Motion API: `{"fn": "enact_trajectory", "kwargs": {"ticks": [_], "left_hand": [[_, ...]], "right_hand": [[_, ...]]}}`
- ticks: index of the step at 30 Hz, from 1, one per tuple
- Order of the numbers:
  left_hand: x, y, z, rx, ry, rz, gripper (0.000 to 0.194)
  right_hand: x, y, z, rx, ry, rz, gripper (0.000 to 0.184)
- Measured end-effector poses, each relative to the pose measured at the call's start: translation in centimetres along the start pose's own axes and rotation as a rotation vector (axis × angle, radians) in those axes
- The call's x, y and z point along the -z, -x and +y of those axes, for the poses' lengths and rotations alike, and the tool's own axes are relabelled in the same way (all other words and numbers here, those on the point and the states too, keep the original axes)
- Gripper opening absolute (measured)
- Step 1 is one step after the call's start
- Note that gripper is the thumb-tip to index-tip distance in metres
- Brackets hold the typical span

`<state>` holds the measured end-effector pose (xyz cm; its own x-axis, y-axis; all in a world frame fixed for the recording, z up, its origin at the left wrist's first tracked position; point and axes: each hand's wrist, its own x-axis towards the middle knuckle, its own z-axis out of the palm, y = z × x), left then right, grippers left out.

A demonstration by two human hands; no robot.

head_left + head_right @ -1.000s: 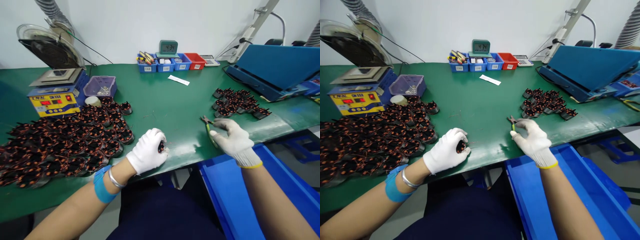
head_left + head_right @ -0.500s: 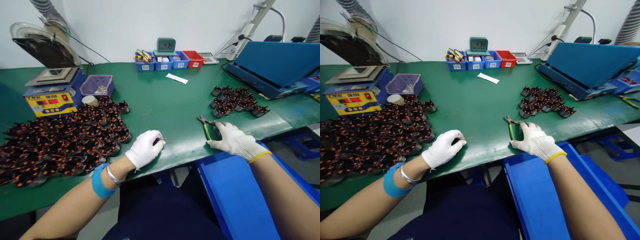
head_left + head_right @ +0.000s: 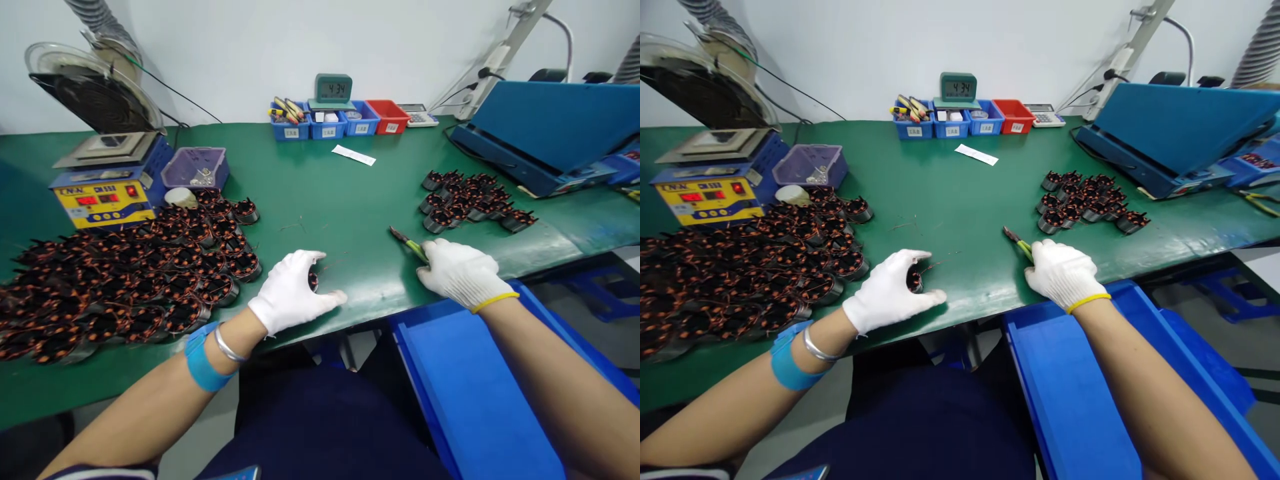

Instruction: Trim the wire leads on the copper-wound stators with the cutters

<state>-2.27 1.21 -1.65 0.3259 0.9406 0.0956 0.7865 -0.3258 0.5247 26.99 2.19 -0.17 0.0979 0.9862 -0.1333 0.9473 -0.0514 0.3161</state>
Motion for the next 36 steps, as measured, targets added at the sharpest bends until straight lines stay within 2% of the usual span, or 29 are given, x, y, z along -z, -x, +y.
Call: {"fn": "enact_trajectory", "kwargs": {"ticks": [1, 3, 8, 11, 12, 13, 14, 16, 18, 20, 27, 32, 36], "left_hand": [[0.3, 0.1, 0.1, -0.002, -0.008, -0.010, 0.078], [0.8, 0.1, 0.1, 0.019, -0.014, -0.043, 0.080], [0.7, 0.0, -0.2, 0.102, -0.048, -0.088, 0.035], [0.2, -0.2, -0.4, 0.114, -0.058, -0.065, 0.023], [0.1, -0.3, -0.5, 0.111, -0.055, -0.062, 0.021], [0.0, -0.4, -0.6, 0.104, -0.053, -0.061, 0.020], [0.0, -0.4, -0.6, 0.091, -0.050, -0.063, 0.020], [0.0, -0.5, -0.8, 0.064, -0.049, -0.061, 0.022], [0.0, -0.6, -1.0, 0.046, -0.049, -0.051, 0.022], [-0.1, -0.6, -1.2, 0.032, -0.044, -0.046, 0.022], [-0.2, -0.7, -1.5, -0.010, -0.047, -0.053, 0.024], [-0.1, -0.8, -1.6, -0.048, -0.063, -0.070, 0.024], [0.0, -1.0, -1.5, -0.043, -0.077, -0.083, 0.022]], "right_hand": [[-0.2, -0.1, -0.2, -0.029, 0.013, 0.016, 0.038], [-1.0, -0.5, -0.6, -0.045, -0.024, 0.089, 0.039], [-3.3, -1.1, -0.8, -0.018, -0.463, 0.318, 0.062], [-2.9, 0.2, -1.9, -0.040, -0.861, 0.396, 0.066], [-2.4, 1.0, -2.7, -0.022, -1.040, 0.356, 0.066], [-1.9, 1.8, -3.6, 0.012, -1.228, 0.257, 0.068], [-1.2, 2.8, -4.6, 0.057, -1.414, 0.098, 0.070], [0.1, 4.5, -6.4, 0.146, -1.684, -0.314, 0.072], [1.1, 5.8, -7.7, 0.185, -1.782, -0.643, 0.069], [1.7, 6.3, -8.3, 0.207, -1.773, -0.805, 0.063], [3.0, 5.3, -7.7, 0.350, -1.590, -0.912, 0.053], [3.7, 5.1, -8.6, 0.306, -1.549, -0.872, 0.054], [3.5, 5.0, -9.0, 0.263, -1.513, -0.862, 0.047]]}}
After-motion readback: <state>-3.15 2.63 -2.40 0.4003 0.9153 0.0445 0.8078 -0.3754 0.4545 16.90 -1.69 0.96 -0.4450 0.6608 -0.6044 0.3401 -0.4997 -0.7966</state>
